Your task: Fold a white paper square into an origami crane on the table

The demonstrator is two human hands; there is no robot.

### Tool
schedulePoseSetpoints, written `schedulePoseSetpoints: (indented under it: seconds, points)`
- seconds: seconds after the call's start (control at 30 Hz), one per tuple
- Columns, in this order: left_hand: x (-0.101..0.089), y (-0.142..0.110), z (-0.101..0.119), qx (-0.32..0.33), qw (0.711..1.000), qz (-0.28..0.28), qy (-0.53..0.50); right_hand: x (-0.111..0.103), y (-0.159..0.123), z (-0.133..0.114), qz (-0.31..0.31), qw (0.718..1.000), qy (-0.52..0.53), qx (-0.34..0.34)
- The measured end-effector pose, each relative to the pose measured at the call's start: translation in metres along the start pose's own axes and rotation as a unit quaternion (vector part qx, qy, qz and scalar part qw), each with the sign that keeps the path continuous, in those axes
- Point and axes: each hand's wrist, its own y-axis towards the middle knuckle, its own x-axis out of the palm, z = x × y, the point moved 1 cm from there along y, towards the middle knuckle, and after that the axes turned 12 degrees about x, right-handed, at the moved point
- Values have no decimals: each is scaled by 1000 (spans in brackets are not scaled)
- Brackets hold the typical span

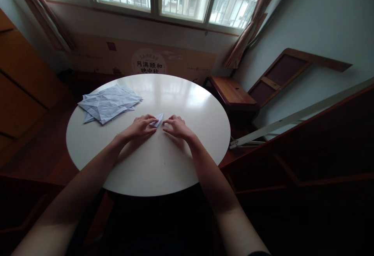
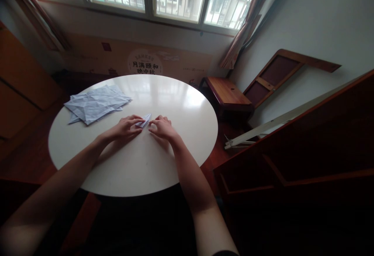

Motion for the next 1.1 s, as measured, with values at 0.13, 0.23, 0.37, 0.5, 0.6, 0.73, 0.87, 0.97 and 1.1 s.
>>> schedulePoseSetpoints:
  seconds: [0.13,0.23,0.37,0.5,0.6,0.73,0.87,0.97,1.1]
  points:
    - [1,0,0,1,1000,-4,5,1,0,1,2,1000,0,-1]
    - [1,0,0,0,1000,-4,7,0,0,0,0,1000,1,1]
    - [0,0,0,2,1000,-3,7,-1,-1,-1,-3,1000,1,3]
    - [0,0,0,0,1000,-5,6,-2,-2,-2,-3,1000,2,1]
    - [0,0,0,1,1000,-2,2,-3,-2,-2,-5,1000,1,4]
    - [1,0,-1,1,1000,2,-1,-2,-2,-2,-2,1000,3,6]
    - [0,0,0,1,1000,-1,3,-2,-2,-2,-2,1000,5,6]
    - [0,0,0,-1,1000,-1,5,-2,-2,-2,-3,1000,1,5]
    - [1,0,-1,1,1000,2,2,-1,-1,-1,-3,1000,-4,5]
